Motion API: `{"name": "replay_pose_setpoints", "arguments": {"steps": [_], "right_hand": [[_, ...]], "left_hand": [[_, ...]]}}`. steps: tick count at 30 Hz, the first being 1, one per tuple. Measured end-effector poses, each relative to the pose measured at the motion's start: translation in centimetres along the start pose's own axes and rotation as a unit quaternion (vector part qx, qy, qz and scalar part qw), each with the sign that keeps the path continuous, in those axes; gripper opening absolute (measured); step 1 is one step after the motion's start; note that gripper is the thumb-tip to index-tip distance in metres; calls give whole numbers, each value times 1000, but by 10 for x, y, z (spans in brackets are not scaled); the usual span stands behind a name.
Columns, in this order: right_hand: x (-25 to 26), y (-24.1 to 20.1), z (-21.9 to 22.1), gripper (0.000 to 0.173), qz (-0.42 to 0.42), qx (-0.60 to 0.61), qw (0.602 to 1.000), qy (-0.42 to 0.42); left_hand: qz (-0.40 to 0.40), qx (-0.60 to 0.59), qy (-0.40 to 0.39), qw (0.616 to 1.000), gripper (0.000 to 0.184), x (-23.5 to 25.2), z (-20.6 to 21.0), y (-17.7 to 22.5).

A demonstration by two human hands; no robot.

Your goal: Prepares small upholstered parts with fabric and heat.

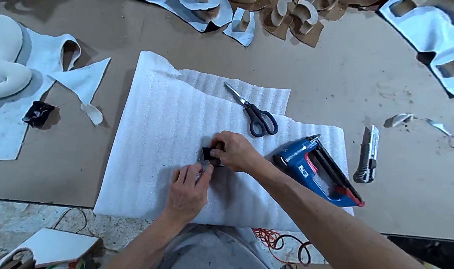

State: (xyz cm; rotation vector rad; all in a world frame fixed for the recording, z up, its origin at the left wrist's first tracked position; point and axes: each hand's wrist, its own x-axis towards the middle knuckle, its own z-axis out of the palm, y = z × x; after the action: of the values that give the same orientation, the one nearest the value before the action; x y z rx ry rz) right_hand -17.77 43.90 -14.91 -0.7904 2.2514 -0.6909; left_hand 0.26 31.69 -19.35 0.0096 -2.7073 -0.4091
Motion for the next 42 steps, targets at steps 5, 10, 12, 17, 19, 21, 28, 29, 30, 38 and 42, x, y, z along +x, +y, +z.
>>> {"name": "replay_pose_setpoints", "arguments": {"steps": [5,10,12,17,19,21,28,29,30,38,42], "right_hand": [[-4,-1,2,14,-2,6,1000,8],[-9,-3,8,8,-10,1,1000,26],[-8,-2,9,5,-9,12,999,32],[-9,-3,7,6,-2,24,999,39],[-9,-2,8,8,1,21,999,39],[-8,-1,9,8,6,22,999,39],[-50,15,-18,21,-12,31,988,151],[-73,21,-23,24,17,-2,977,213],[-97,31,-23,26,53,-47,959,274],[-201,95,17,85,283,-170,891,312],[-189,110,-2,92,273,-140,910,280]], "left_hand": [[46,-44,-10,998,17,20,8,-11],[13,-158,-27,987,15,46,12,-23],[-24,-210,-65,975,11,53,12,-25],[-52,-239,-80,966,11,54,15,-24],[-55,-225,-66,970,13,52,16,-21],[-59,-216,-56,973,14,49,19,-20],[-55,-214,-53,974,14,53,23,-24],[-46,-213,-60,974,14,56,23,-27],[-37,-213,-72,974,14,57,22,-28],[26,-224,-123,966,14,74,21,-39],[14,-238,-142,961,11,80,22,-39]]}}
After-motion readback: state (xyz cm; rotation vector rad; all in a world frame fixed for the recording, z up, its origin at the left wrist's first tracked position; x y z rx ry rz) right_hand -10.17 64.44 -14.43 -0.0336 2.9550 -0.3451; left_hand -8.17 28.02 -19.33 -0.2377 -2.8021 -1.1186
